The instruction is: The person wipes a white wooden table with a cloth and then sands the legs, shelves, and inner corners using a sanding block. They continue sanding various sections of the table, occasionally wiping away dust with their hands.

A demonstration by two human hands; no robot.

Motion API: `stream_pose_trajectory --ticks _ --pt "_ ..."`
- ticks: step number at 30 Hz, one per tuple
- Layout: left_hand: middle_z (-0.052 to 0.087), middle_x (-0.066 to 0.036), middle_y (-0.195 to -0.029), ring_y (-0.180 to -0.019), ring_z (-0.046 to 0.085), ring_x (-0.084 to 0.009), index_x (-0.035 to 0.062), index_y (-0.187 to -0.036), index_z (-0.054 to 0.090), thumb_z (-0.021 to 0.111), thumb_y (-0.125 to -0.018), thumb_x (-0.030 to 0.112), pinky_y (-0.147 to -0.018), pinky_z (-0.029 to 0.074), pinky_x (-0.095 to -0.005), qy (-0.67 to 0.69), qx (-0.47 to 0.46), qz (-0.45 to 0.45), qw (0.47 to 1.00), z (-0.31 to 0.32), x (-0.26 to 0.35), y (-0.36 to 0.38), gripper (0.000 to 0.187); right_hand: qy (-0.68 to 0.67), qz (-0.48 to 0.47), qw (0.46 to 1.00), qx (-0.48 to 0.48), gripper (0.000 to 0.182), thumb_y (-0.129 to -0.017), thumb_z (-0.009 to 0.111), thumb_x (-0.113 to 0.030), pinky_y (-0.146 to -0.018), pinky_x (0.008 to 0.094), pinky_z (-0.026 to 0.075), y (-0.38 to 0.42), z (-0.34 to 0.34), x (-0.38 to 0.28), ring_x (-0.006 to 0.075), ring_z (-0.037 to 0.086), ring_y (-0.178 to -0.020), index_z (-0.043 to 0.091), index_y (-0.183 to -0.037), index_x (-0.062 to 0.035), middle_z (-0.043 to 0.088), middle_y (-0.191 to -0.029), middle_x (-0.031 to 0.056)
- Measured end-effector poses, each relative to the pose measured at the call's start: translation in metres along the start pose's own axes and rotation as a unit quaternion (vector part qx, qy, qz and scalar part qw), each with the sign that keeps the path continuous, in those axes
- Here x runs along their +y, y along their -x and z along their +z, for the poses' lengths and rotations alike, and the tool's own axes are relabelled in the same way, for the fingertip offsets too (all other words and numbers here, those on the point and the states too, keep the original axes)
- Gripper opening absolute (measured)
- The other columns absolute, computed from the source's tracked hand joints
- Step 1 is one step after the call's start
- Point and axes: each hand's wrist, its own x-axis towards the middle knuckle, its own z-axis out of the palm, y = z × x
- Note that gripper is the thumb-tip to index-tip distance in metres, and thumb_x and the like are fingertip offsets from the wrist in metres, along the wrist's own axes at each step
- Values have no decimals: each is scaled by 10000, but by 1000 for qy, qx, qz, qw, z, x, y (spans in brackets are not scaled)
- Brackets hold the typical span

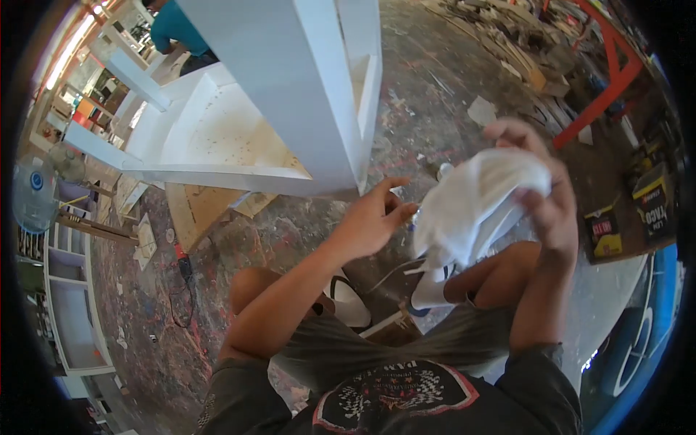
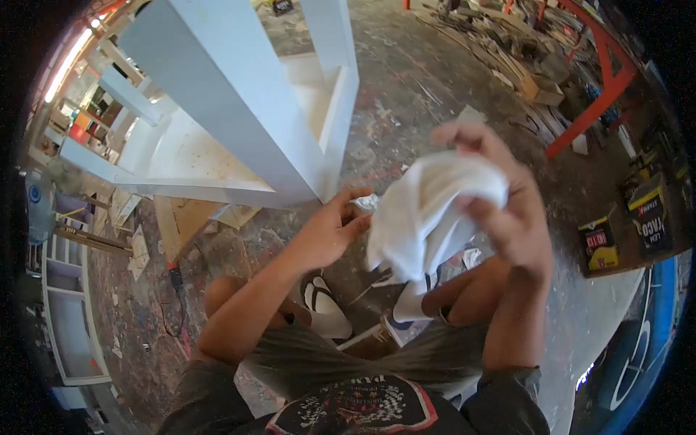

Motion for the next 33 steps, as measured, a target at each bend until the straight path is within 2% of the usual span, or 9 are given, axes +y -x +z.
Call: stream_pose_trajectory --ticks 2,7,10,13,15,20,24,27,33 --pt "702 -86 -1026 -834 651 -150 21 -1533 490 650 -1090 285 -737 534 -311 -186 -23 -52 981 -2 -17 -14 540 -133 12 984 119 813 -933 574 -549 -1078 474 496 -1 -11 7 357 629 -1235 544 -1409 110 597 -1381 241" --pt "730 -225 -1225 -1023 722 -275 -18 -1481 538 696 -1022 415 -907 564 -417 -231 -51 -147 960 13 -129 -64 651 -380 -13 846 374 779 -970 565 -541 -1019 511 561 1 -15 9 381 705 -1107 541 -1404 106 672 -1260 268" --pt "688 -297 -1328 -1167 704 -403 -54 -1429 581 714 -971 483 -1015 540 -515 -408 -95 -128 899 23 -205 -95 717 -260 10 895 362 762 -999 556 -508 -1122 559 485 15 -23 12 333 640 -1150 457 -1503 55 598 -1344 211" --pt "619 -252 -1488 -1370 606 -426 -14 -1501 540 759 -916 418 -1124 492 -457 -395 -146 -280 863 46 -238 -120 760 -314 15 863 396 679 -1025 622 -452 -885 467 540 20 -43 23 267 619 -958 471 -1479 29 606 -1197 171" --pt "604 -255 -1500 -1356 612 -431 -11 -1507 534 787 -892 403 -1143 483 -484 -359 -76 -259 894 66 -281 -130 783 -319 -15 854 410 649 -1024 682 -430 -705 384 497 20 -48 25 214 563 -823 490 -1460 10 608 -1140 145" --pt "663 -261 -1392 -1276 660 -436 17 -1401 614 845 -854 413 -1087 522 -521 -312 90 -214 921 136 -360 -146 714 -361 -100 849 373 607 -997 701 -433 -784 409 545 22 -56 39 240 626 -878 538 -1391 -2 639 -1123 149" --pt "691 -220 -1331 -1257 668 -414 41 -1303 651 856 -855 436 -1053 536 -530 -316 85 -268 906 159 -343 -151 631 -309 31 853 420 522 -965 688 -377 -987 482 590 14 -48 24 360 720 -1116 610 -1300 15 721 -1183 200" --pt "697 -196 -1314 -1257 663 -403 50 -1295 655 848 -867 425 -1049 537 -518 -338 70 -296 891 160 -336 -153 601 -292 106 842 441 458 -973 702 -315 -815 385 633 4 -45 17 279 762 -898 628 -1269 26 749 -1083 165" --pt "688 -220 -1304 -1266 651 -405 23 -1325 627 803 -893 443 -1052 533 -529 -342 90 -242 903 142 -346 -144 628 -189 117 890 398 465 -1014 661 -235 -766 339 606 -1 -43 21 219 724 -868 580 -1387 30 746 -1092 181"
